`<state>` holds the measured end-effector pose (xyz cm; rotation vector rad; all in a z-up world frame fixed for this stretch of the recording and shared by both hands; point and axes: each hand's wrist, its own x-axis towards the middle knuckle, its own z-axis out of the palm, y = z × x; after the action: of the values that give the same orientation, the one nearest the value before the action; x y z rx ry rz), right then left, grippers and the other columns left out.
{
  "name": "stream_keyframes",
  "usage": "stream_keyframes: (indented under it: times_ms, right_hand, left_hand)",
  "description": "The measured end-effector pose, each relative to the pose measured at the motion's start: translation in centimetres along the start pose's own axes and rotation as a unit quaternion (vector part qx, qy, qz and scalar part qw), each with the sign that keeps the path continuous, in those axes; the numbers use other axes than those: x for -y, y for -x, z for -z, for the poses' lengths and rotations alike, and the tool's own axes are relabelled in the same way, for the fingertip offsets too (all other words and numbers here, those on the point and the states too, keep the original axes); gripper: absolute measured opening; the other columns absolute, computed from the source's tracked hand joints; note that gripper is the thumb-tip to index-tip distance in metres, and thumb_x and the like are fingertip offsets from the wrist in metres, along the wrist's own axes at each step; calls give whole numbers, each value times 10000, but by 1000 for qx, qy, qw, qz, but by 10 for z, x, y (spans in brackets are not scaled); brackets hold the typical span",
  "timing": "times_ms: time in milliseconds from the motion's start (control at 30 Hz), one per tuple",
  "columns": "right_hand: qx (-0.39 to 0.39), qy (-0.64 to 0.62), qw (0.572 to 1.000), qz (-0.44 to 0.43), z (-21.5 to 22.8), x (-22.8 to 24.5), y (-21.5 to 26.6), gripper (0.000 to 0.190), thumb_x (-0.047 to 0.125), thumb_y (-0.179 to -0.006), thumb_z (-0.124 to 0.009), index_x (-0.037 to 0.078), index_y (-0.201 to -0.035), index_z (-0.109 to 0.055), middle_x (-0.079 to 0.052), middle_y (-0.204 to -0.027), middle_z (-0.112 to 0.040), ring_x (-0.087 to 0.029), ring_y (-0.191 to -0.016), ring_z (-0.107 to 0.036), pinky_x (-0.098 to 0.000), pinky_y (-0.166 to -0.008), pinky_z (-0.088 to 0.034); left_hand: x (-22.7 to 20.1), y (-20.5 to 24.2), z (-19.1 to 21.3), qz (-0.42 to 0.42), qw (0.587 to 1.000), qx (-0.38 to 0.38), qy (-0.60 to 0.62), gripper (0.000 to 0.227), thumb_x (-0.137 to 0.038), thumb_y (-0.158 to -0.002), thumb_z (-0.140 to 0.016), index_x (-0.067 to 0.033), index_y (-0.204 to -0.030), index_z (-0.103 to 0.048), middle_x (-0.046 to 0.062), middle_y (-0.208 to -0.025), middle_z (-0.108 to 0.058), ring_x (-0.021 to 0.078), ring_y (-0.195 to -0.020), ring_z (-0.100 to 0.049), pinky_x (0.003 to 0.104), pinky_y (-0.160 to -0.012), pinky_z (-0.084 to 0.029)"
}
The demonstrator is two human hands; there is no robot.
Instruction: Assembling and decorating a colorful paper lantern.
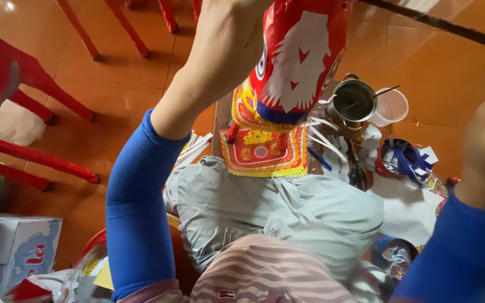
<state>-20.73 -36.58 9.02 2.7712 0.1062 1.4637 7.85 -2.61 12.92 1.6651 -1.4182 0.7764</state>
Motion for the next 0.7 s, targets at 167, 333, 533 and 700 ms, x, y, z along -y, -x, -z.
stream_keyframes:
  times_ms: [167, 333, 533, 700]
  right_hand:
    - [-10, -4, 987, -159, -10, 5, -5, 269, 1, -1162, -473, -112, -1192, -715, -115, -931, -670, -192, -792, -602, -297, -709, -479]
    - [21, -117, 988, -95, -22, 92, -103, 184, -15, -1171, -579, -62, -1222, -749, -116, -828, -583, -204, -723, -536, -324, -685, -420]
    - [33, -256, 966, 8, -59, 121, -135, 267, -73, -1132, -530, -10, -1304, -724, -108, -948, -653, -161, -892, -589, -285, -808, -446]
    - [94, -253, 959, -90, -59, 135, -148, 228, -54, -1123, -612, 17, -1258, -780, -139, -696, -581, -210, -652, -552, -361, -650, -411]
  left_hand:
    - [-16, 1, 11, -13, 1000, -2, -17, 444, 96, -892, -569, -84, -1285, -669, 149, -1095, -668, 387, -1027, -588, 473, -923, -461]
    - [-23, 1, 9, -20, 999, -4, -49, 491, 94, -904, -589, -105, -1350, -637, 100, -1217, -660, 329, -1144, -577, 440, -1042, -439]
    - [-33, -1, 14, -24, 995, 3, -92, 521, 35, -899, -658, -121, -1394, -608, 53, -1293, -644, 280, -1219, -565, 403, -1084, -422]
    - [-33, 2, 15, -35, 993, 6, -109, 589, -33, -853, -698, -119, -1424, -581, 48, -1320, -626, 273, -1242, -555, 420, -1110, -393]
